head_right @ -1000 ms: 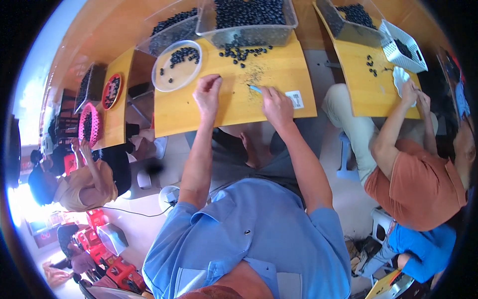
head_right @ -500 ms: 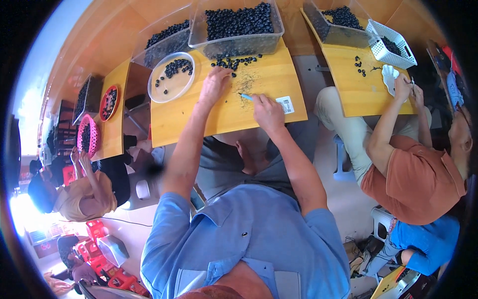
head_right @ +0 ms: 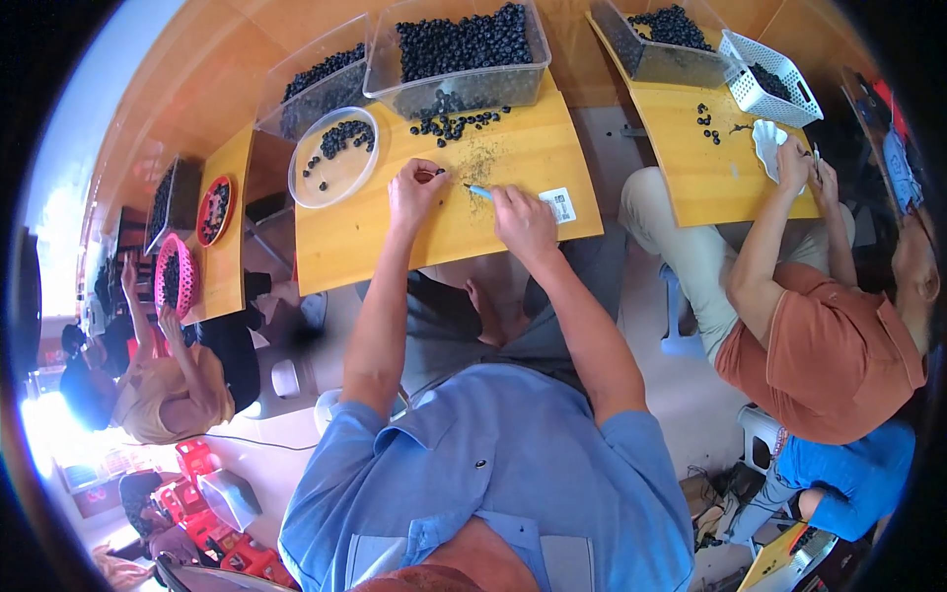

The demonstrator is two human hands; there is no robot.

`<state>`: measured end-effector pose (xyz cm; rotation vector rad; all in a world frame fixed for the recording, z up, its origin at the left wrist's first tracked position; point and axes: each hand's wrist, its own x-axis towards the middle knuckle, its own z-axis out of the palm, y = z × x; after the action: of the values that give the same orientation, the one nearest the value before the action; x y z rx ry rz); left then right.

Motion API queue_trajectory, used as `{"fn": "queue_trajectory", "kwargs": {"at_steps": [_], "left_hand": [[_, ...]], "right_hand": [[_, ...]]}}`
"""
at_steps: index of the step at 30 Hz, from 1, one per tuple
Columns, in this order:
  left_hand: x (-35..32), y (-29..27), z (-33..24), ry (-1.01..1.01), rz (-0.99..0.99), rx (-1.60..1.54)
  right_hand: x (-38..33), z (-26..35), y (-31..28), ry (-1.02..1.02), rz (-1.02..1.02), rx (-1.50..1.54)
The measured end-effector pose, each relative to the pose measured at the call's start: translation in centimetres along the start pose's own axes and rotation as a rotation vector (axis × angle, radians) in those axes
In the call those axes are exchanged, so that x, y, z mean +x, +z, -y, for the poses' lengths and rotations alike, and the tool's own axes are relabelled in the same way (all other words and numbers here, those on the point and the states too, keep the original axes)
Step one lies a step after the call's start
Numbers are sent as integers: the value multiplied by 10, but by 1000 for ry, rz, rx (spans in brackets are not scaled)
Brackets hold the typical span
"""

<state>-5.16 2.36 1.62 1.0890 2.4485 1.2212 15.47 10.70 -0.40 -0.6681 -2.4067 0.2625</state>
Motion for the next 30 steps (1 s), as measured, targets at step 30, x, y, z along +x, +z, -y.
{"fn": "queue_trajectory", "kwargs": {"at_steps": [30], "left_hand": [[-48, 14, 9, -24, 29, -441]], "right_hand": [[-1, 1, 3, -45, -40, 24]]}}
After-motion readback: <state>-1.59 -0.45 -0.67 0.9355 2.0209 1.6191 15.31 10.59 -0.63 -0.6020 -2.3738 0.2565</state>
